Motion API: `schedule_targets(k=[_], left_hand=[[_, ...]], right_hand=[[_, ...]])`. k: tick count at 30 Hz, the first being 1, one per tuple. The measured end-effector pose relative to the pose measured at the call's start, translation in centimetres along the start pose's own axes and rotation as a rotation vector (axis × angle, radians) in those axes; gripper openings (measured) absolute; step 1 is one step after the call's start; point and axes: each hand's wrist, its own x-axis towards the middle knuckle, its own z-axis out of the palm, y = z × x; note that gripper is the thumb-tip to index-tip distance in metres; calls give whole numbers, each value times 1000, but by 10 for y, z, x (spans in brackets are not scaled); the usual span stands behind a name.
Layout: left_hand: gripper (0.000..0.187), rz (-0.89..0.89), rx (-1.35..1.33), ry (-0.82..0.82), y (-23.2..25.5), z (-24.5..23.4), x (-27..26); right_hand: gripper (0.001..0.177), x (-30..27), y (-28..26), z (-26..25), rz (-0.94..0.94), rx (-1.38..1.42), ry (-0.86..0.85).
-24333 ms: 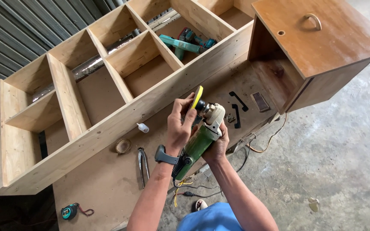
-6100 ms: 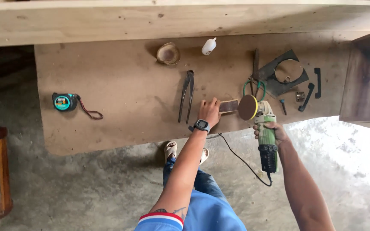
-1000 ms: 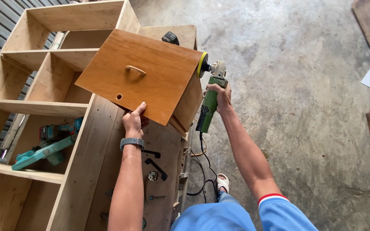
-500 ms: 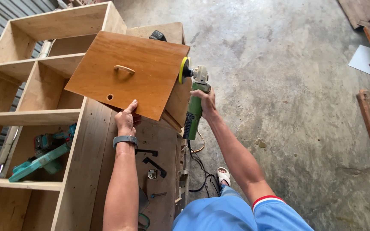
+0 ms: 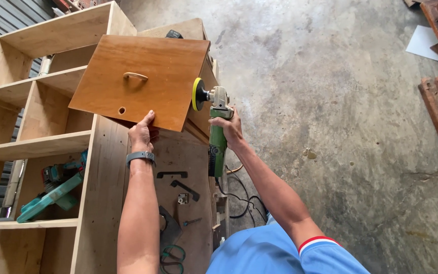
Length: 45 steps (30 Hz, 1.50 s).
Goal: A person prepares an angle grinder with a sanding disc, sands a wooden drawer front, cuts a piece of sandpaper with scissors, and then hand-sands the wood.
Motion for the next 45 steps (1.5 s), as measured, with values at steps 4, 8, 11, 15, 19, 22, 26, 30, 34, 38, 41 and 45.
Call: schedule_targets(k=[4, 8, 11, 15, 19, 22, 26, 30, 34, 38, 41, 45], left_hand=[[50, 2, 25, -19, -2, -1, 12], [51, 4, 44, -35, -7, -7, 24], [51, 9, 68, -61, -1, -6, 22], [52, 4, 101, -80, -4, -10, 28], [52, -9, 116, -94, 0, -9, 24], [53, -3, 105, -77, -2, -7, 28], [48, -5, 73, -61, 2, -2, 23], [49, -7, 60, -51, -4, -4, 30], [47, -4, 38, -63, 10, -2, 7], [45, 8, 24, -25, 9, -2, 2], [44, -3, 18, 6, 11, -5, -13], [47, -19, 18, 6, 9, -6, -15]], right_hand=[[56, -19, 14, -1, -2, -9, 13], [58, -42, 30, -4, 21, -47, -14], [63, -58, 42, -6, 42, -64, -41], [68, -89, 53, -9, 61, -69, -59], [69, -105, 58, -11, 75, -56, -28], [73, -100, 63, -9, 47, -39, 55], [81, -86, 69, -9, -24, -110, 79], [85, -83, 76, -4, -70, -172, 85], [88, -75, 77, 0, -100, -194, 87], [80, -69, 65, 4, -100, -158, 93], [77, -57, 62, 2, -120, -146, 93], [75, -34, 65, -5, -142, -116, 98]])
